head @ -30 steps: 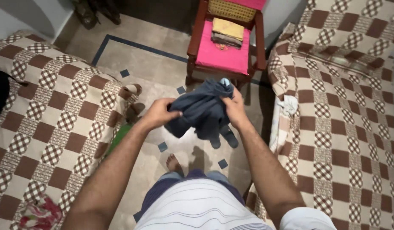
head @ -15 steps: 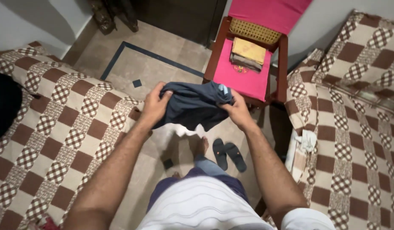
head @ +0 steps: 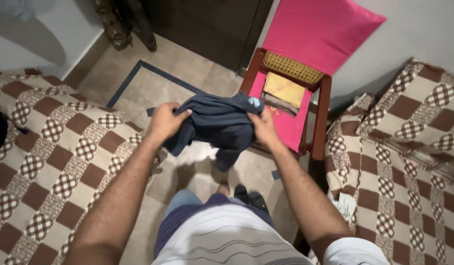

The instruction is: The person wipes a white router and a white desk surface using a dark cloth, then switches to a patterned cloth to wipe the desk again. They move a laptop, mouse, and other small items aside to access the surface, then return them to their original positions.

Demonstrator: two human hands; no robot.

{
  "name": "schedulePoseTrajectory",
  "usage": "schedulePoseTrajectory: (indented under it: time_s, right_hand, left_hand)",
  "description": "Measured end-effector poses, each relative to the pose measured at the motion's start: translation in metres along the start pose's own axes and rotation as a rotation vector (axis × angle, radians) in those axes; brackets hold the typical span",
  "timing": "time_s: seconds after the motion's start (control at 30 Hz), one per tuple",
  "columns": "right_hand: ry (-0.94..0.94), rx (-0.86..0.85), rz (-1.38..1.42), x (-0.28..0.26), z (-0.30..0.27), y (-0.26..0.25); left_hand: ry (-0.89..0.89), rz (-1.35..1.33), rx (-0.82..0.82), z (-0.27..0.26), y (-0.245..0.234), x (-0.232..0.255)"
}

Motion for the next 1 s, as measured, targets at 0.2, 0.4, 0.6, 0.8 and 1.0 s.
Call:
schedulePoseTrajectory:
  time_s: [0.2,0.4,0.6,0.8,1.0]
  right_hand:
    - [0.070,0.023,0.114,0.017,0.021,0.047]
    - [0.068,-0.035,0.238,-0.047,0.036,0.094]
    - [-0.176,0.028,-0.108,-0.083,0.080,0.067]
    - [-0.029,0.196,0.260,-0.079,0.091,0.047]
    - [-0.083,-0.035,0.453,-0.110,0.111,0.063]
  left_hand:
    - [-0.005,-0.584,-0.160,0.036,0.069,0.016]
    - [-0.152,-1.150,-0.507,0.059,0.136,0.013]
    - [0.208,-0.868,-0.640,0.046,0.102,0.068]
    - [0.347,-0.508,-0.227,0.056,0.014,0.079]
    - [0.328,-0.447,-0.738,0.064,0.070,0.079]
Point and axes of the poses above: each hand's wrist, its own z-axis towards the middle knuckle, its own y-axis out of the palm, x = y × z, the point moved 10 cm from there along z, towards the middle knuckle, and after that the axes turned 8 degrees about -y, right-handed, at the moved point
